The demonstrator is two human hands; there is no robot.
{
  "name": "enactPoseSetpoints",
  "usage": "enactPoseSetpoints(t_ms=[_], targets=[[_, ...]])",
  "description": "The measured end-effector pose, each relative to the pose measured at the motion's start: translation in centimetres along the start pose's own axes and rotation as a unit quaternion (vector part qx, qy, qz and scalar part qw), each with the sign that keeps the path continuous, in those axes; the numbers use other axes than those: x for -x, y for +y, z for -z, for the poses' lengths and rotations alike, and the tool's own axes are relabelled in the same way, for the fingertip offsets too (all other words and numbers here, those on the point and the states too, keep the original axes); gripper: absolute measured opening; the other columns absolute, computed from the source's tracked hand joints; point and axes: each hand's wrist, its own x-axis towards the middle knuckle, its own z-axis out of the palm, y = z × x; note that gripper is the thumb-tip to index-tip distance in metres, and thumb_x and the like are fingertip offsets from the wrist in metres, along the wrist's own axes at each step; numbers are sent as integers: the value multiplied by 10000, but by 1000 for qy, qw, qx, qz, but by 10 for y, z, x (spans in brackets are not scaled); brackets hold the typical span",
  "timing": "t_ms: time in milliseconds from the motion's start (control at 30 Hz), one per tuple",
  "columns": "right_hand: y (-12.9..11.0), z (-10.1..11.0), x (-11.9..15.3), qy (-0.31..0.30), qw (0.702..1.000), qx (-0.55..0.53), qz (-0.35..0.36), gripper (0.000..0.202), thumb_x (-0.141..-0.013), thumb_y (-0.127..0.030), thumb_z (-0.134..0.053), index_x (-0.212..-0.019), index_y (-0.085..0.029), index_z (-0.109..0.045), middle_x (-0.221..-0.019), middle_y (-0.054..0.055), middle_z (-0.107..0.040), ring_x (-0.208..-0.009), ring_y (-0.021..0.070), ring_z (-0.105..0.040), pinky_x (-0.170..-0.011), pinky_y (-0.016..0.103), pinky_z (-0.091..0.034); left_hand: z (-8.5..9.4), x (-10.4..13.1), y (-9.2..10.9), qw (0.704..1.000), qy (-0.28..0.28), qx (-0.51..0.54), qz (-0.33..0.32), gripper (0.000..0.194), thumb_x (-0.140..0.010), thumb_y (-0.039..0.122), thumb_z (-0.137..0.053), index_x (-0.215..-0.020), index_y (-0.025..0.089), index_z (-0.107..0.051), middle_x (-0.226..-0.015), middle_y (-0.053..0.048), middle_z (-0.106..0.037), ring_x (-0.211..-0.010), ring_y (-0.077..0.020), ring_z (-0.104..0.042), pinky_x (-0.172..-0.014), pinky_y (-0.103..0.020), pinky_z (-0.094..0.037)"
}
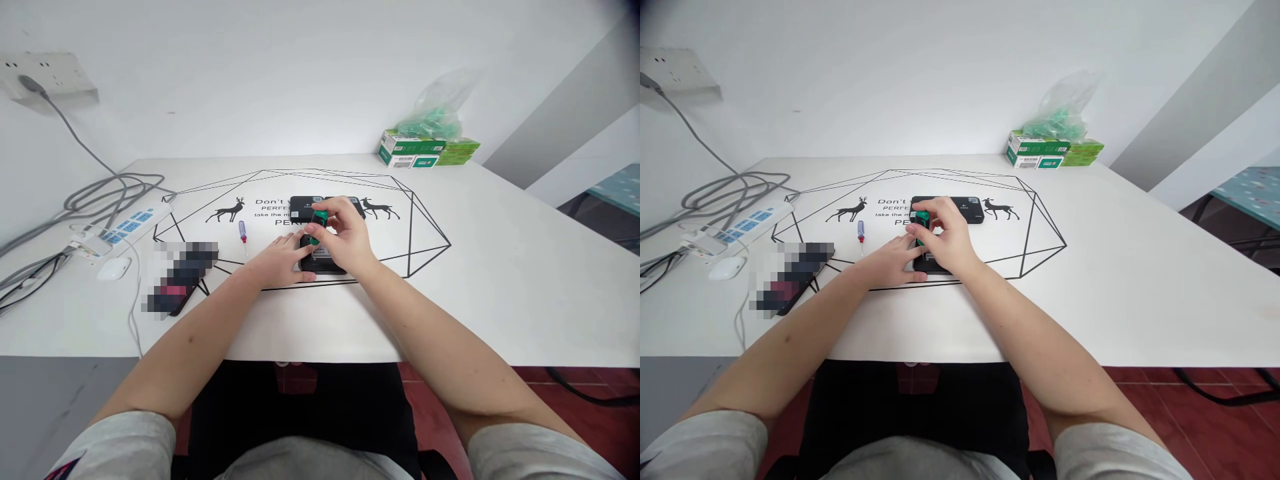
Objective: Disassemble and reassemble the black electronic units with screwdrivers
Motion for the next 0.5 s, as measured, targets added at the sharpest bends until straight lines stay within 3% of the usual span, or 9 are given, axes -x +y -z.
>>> enactPoseSetpoints(t_ms=[133,300,500], targets=[[-2,1,0,-34,998,-55,-13,363,-1006,-571,-709,-1252,-305,-735,-1200,69,-741,-1030,228,-731,-876,433,-676,-3,0,-2,1000,0,-10,9,899,-1036,790,-542,-1759,286,-365,-1826,-184,-247,-1640,-496,-286,-1326,-668,-245],[-6,6,3,-73,989,-121,-39,373,-1123,-520,-501,-1392,-339,-686,-1225,59,-762,-1072,234,-758,-978,495,-670,-5,0,-4,999,3,-33,4,899,-1054,781,-525,-1775,281,-328,-1797,-218,-283,-1623,-518,-303,-1278,-680,-309],[-6,7,-2,-60,996,-43,46,314,-1125,-434,-506,-1237,-309,-771,-1235,88,-708,-1252,274,-681,-1155,573,-567,-4,1,-2,999,10,-42,4,874,-1060,760,-540,-1767,279,-358,-1748,-234,-356,-1580,-515,-368,-1242,-666,-364]])
